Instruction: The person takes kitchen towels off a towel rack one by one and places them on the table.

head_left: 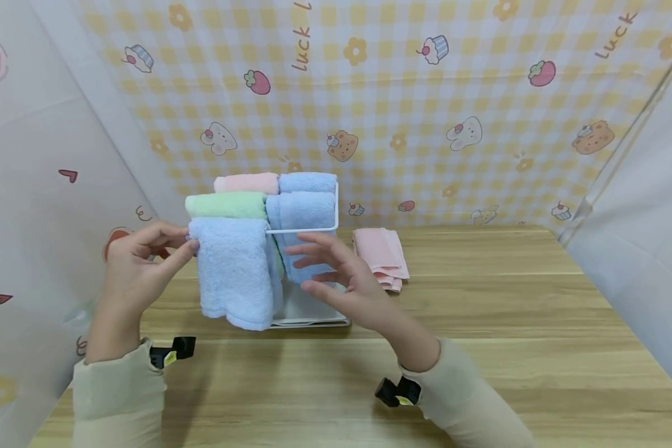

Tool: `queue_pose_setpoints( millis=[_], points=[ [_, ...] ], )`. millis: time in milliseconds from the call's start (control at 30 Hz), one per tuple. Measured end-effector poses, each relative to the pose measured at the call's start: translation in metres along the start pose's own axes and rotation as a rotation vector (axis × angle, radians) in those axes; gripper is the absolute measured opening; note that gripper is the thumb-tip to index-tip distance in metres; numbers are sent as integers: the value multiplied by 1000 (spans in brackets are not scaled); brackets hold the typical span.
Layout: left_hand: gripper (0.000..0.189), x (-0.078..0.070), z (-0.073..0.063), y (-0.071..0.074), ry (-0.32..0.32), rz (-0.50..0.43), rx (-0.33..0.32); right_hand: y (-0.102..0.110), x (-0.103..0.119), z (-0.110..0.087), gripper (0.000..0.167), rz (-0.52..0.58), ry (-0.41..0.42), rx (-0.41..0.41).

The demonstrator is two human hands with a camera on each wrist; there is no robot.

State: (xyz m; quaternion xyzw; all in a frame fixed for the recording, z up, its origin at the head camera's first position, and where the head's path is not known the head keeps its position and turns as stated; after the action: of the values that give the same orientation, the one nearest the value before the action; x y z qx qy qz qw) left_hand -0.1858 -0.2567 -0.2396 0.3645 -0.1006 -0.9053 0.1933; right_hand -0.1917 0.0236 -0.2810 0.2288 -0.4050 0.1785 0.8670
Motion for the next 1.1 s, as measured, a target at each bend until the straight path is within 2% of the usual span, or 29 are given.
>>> queue_pose_setpoints(
  millis=[267, 633, 900, 1100],
  points=[
    [10, 0, -1, 0, 2, 0, -5, -18, -1, 19, 58, 46, -16, 51],
    [15, -1, -1, -1, 12, -8, -4, -32, -4, 42, 65, -16, -76, 77],
    [16, 0, 0, -1, -3, -11, -11, -42, -4, 58, 62, 43, -103, 92],
    [14, 3, 0, -1, -26, -22, -10, -46, -7, 69, 55, 29, -133, 98]
  ],
)
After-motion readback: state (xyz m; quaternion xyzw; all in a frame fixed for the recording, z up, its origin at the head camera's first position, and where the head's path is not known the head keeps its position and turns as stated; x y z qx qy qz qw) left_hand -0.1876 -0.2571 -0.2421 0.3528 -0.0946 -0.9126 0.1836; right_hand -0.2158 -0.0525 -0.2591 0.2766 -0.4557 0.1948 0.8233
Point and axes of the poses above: each hand's wrist, its own z-axis towards the middle knuckle, its own y-axis out of the back of the hand, x = y × z, the point moved 5 cm from there along z, towards the middle knuckle, and after that the axes turned 5 degrees about -z, right-handed, at the moved point
